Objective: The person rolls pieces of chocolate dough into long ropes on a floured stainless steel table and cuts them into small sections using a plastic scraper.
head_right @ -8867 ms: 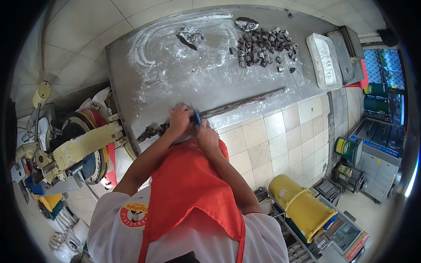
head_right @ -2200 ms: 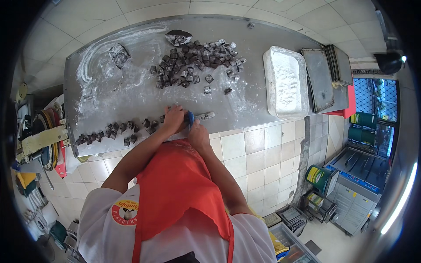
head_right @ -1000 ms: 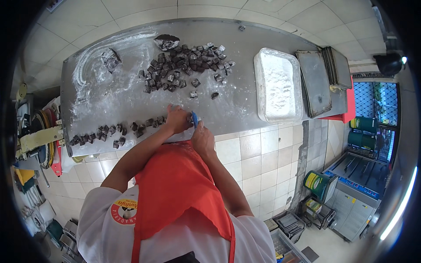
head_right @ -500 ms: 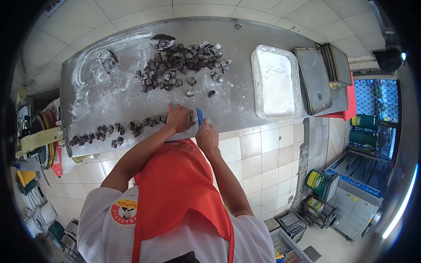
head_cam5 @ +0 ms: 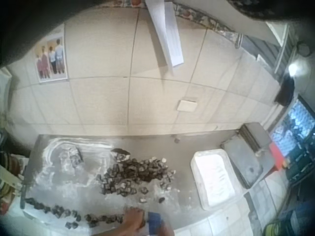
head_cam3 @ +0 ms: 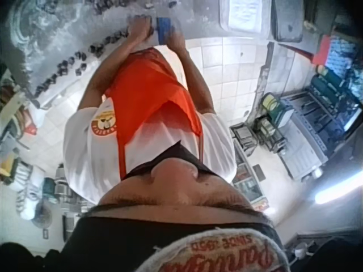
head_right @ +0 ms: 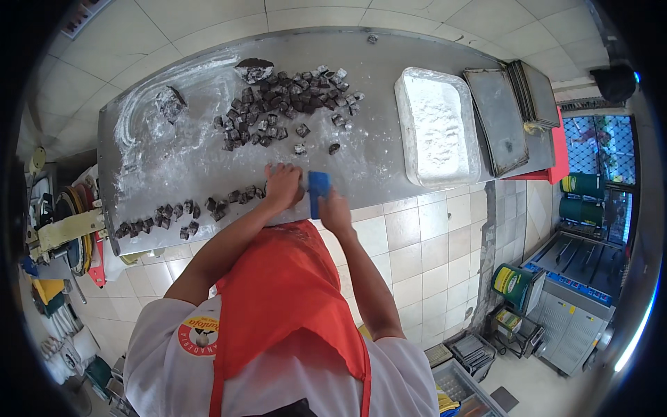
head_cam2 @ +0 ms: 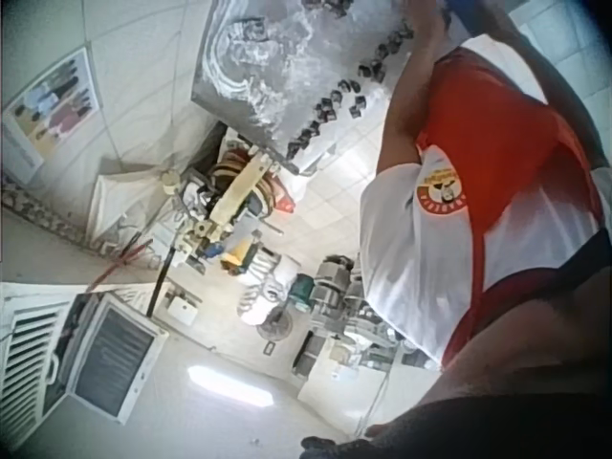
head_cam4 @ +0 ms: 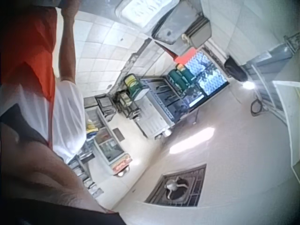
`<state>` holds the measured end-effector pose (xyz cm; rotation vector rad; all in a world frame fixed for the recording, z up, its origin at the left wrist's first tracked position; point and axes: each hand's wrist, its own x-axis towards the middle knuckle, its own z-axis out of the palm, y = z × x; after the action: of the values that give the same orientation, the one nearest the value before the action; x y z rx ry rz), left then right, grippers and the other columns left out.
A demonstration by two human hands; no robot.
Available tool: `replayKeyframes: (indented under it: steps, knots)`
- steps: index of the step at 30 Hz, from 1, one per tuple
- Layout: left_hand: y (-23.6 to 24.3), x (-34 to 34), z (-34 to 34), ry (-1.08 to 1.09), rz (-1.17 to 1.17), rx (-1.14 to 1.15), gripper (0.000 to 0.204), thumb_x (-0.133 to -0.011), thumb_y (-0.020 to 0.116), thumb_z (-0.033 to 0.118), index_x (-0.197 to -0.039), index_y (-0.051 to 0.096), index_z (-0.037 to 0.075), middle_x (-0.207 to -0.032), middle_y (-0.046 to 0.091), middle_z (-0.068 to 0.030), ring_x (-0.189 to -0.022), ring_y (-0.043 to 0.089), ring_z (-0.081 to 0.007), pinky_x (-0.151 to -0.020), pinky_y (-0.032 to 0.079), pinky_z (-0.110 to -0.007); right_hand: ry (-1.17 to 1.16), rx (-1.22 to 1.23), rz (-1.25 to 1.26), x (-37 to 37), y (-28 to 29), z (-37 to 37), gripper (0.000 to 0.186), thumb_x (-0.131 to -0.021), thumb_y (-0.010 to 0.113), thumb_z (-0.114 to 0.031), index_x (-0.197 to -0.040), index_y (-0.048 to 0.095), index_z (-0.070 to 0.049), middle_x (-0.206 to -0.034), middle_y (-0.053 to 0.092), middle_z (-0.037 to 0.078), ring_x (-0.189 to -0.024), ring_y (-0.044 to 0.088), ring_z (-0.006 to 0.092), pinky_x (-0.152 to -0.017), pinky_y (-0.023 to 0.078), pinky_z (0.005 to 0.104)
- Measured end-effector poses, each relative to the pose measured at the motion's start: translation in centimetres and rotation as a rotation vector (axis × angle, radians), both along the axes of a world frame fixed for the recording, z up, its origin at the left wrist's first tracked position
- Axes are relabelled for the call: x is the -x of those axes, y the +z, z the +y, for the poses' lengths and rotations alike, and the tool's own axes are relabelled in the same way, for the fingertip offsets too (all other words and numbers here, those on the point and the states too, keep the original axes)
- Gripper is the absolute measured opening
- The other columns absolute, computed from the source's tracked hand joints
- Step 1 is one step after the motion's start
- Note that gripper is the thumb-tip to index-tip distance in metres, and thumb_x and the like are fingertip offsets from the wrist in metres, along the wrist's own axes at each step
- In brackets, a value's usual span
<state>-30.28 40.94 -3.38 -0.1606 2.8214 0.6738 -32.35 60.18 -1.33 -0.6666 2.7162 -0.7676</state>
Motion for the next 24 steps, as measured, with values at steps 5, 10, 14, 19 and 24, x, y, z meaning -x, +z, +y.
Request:
replayKeyframes:
  steps: [5, 10, 14, 19, 24]
  knots:
    - [2.6, -0.6, 0.0, -0.008, 0.336, 0.029, 0.021, -0.081, 0.067, 0.020, -0.100, 0.073, 0.015, -0.109, 0.067, -0.0067, -0.116, 0.056, -0.0266, -0.107, 0.029, -0.061, -0.394, 0.219, -0.198, 3.5, 0.7, 2.3, 0.032, -0.091, 0.065, -0.017, -0.116, 0.061, 0.003, -0.095, 0.071, 0.022, -0.089, 0.070, 0.0340, -0.080, 0.052, 0.0438]
    - [0.3, 0.4, -0.7, -0.302, 0.158, 0.111, 0.013, -0.080, 0.069, 0.023, -0.084, 0.073, 0.011, -0.084, 0.071, -0.0077, -0.095, 0.066, -0.0268, -0.098, 0.041, -0.057, -0.461, 0.193, -0.026, 4.3, -4.2, 4.3, 0.047, -0.088, 0.071, -0.020, -0.126, 0.056, 0.005, -0.115, 0.065, 0.027, -0.105, 0.064, 0.0382, -0.089, 0.050, 0.0435]
    - [1.7, -0.9, -10.3, 0.523, 0.327, -0.562, 0.012, -0.083, 0.071, 0.007, -0.094, 0.074, 0.007, -0.087, 0.074, -0.0090, -0.076, 0.070, -0.0227, -0.070, 0.055, -0.034, -0.544, 0.012, 0.241, 2.7, -3.1, 3.5, 0.065, -0.087, 0.070, -0.019, -0.139, 0.043, 0.009, -0.137, 0.047, 0.033, -0.122, 0.050, 0.0489, -0.105, 0.042, 0.0498]
    - [2.5, 0.8, -27.4, 0.665, 0.481, -0.446, 0.011, -0.084, 0.070, 0.004, -0.094, 0.075, 0.003, -0.086, 0.075, -0.0111, -0.075, 0.072, -0.0179, -0.071, 0.055, -0.032, -0.776, 0.188, -0.005, 0.6, -0.4, 1.4, 0.060, -0.087, 0.069, -0.006, -0.140, 0.045, 0.003, -0.127, 0.047, 0.026, -0.111, 0.057, 0.0399, -0.095, 0.048, 0.0476]
    - [6.1, 16.7, -29.1, 0.666, 0.391, -0.617, 0.023, -0.079, 0.078, 0.025, -0.095, 0.075, 0.009, -0.078, 0.075, -0.0057, -0.072, 0.073, -0.0185, -0.069, 0.055, -0.031, -0.790, 0.200, 0.083, -1.6, 0.2, 1.1, 0.054, -0.086, 0.071, -0.005, -0.136, 0.051, 0.000, -0.123, 0.052, 0.021, -0.099, 0.062, 0.0310, -0.083, 0.053, 0.0416]
